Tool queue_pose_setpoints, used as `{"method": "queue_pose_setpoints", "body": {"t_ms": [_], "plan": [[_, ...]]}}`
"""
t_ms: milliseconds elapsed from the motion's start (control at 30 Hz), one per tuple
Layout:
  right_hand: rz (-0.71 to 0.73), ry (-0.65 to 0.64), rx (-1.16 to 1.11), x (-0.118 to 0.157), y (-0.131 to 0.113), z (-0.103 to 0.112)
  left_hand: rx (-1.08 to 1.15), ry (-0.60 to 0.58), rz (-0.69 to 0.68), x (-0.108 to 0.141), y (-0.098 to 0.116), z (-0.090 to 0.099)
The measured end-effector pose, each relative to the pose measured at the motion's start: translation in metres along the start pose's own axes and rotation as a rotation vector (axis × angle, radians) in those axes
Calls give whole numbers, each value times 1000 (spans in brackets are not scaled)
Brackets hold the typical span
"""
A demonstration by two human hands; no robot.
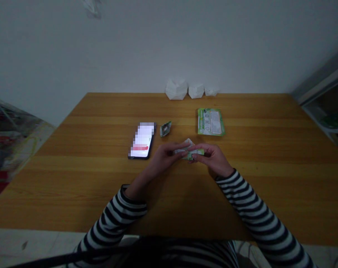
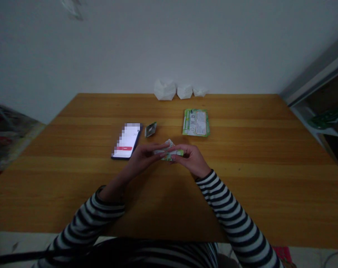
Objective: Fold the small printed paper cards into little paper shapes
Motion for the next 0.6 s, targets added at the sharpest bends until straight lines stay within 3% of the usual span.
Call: {"method": "queue_pose_setpoints", "body": {"t_ms": [133,267,600], "plan": [[67,12,114,-1,-4,4,80,50,103,1,-7,3],[168,117,309,0,-11,13,100,84,145,0,-11,7],[122,221,223,3,-4,9,-143,175,-41,-1,1,12]]}}
Point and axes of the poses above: each hand's wrist, its own x-axis away from the middle knuckle, its own z-axis out of the back of the hand, y = z × x, the point moved 8 cm from there along -x, towards the middle knuckle, and after that the axes turned 4 degrees about -x, right-handed, at the moved point
